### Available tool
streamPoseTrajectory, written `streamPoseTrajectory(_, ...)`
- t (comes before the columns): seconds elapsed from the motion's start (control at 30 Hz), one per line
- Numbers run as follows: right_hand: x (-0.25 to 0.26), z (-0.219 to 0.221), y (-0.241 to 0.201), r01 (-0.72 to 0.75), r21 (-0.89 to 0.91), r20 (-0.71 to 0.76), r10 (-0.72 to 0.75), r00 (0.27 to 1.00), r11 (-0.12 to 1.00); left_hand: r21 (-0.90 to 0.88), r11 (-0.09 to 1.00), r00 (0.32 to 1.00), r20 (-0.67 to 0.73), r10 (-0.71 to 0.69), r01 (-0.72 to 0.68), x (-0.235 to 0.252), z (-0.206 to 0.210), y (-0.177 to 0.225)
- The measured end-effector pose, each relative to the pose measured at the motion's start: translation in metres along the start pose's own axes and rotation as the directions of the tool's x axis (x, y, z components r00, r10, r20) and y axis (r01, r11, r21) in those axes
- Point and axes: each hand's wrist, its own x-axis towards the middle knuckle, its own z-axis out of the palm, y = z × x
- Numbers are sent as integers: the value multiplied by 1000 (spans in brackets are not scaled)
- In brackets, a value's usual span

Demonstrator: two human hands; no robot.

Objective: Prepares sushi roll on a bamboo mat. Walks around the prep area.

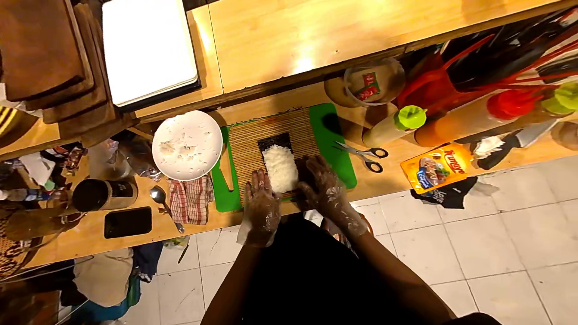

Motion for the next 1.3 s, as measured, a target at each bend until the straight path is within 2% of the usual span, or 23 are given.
streamPoseTrajectory(0.07,7,-6,8,-15,-11,-45,15,999,1000,-7,1000,997,-70,15,-16,0,8,-3)
streamPoseTrajectory(0.13,19,-11,7,-28,-46,-3,28,1000,999,8,1000,998,-55,6,-5,1,10,-3)
streamPoseTrajectory(0.2,30,-10,5,27,-69,35,-24,999,997,29,1000,999,-45,4,-2,1,11,-2)
streamPoseTrajectory(0.27,37,-1,9,108,-77,0,-109,994,991,21,1000,998,-63,10,-9,1,13,-4)
streamPoseTrajectory(0.43,42,7,11,132,-51,-40,-134,990,990,34,999,999,-36,2,-1,1,11,-4)
streamPoseTrajectory(0.53,46,5,9,101,-80,-28,-104,994,992,43,999,1000,1,-2,2,3,7,-3)
streamPoseTrajectory(0.63,50,1,-3,20,-11,8,-20,1000,1000,23,999,998,55,-33,31,5,3,-2)
streamPoseTrajectory(0.73,54,2,-28,-10,25,107,7,994,1000,20,999,996,76,-47,45,4,1,0)
streamPoseTrajectory(0.83,55,6,-32,41,-22,98,-39,994,999,5,1000,998,62,-17,17,4,2,-3)
streamPoseTrajectory(0.97,44,-20,-13,-94,-11,14,94,995,996,-121,991,998,-31,58,-61,-1,4,-15)
streamPoseTrajectory(1.03,35,-25,-1,-126,-60,27,127,991,990,-154,986,996,-67,59,-68,0,2,-19)
streamPoseTrajectory(1.2,23,1,-14,17,-177,61,-6,998,984,-111,992,998,1,57,-57,27,-12,-26)
streamPoseTrajectory(1.3,27,14,-21,43,-201,68,-30,997,979,-101,990,995,-9,102,-102,45,-6,-32)
